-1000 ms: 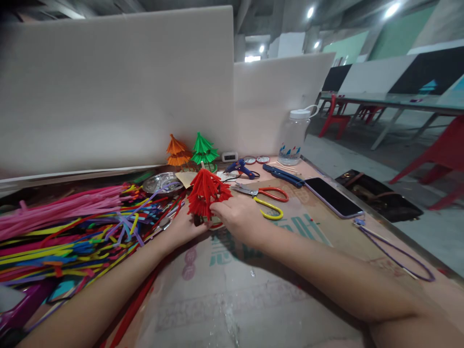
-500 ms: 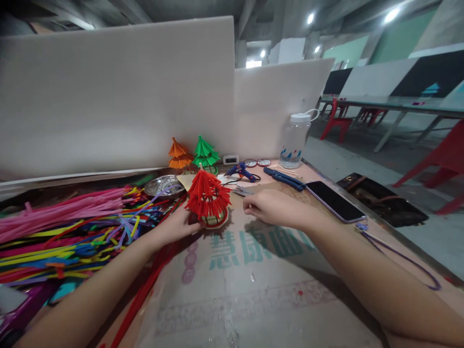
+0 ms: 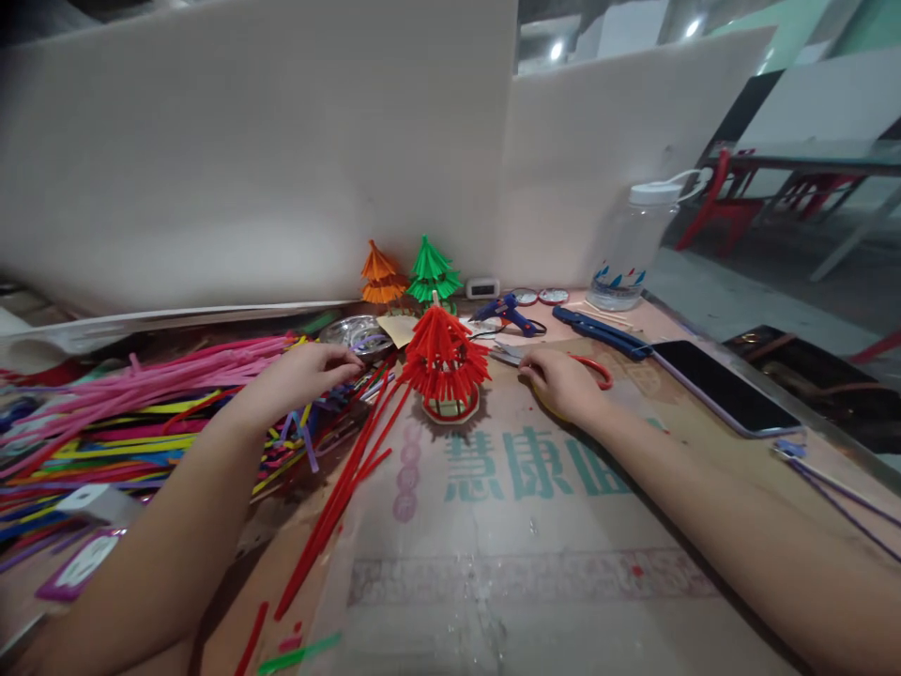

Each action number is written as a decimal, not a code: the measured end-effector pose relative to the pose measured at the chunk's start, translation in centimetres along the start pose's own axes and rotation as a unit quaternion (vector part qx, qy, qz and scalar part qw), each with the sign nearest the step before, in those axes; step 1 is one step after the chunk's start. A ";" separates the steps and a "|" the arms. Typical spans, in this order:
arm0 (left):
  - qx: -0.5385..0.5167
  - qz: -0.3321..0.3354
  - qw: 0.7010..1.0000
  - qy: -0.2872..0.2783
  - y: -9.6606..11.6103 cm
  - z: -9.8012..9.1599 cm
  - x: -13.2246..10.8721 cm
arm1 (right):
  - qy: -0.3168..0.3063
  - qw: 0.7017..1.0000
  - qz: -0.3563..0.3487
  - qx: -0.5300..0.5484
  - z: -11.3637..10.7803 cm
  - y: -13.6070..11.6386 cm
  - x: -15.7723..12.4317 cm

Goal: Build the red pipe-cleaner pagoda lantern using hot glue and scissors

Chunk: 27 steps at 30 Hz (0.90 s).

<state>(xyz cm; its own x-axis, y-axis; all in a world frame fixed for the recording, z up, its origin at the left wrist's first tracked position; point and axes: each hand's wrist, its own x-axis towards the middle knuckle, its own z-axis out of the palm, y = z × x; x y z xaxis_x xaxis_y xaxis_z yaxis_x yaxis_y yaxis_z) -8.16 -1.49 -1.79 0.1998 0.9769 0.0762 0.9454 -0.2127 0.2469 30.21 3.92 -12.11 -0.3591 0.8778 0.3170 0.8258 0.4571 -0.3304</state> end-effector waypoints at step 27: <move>0.131 -0.041 0.989 -0.047 0.9 3.0 1.0 | -0.015 0.998 -0.057 -0.030 0.5 0.5 0.2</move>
<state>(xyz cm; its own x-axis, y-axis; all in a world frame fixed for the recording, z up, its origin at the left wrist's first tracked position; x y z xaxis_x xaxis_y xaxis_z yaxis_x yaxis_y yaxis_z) -6.37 -0.64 -4.44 0.1309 0.9910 -0.0262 0.9913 -0.1312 -0.0105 30.34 4.40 -12.68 -0.4639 0.8253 0.3221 0.8034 0.5451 -0.2396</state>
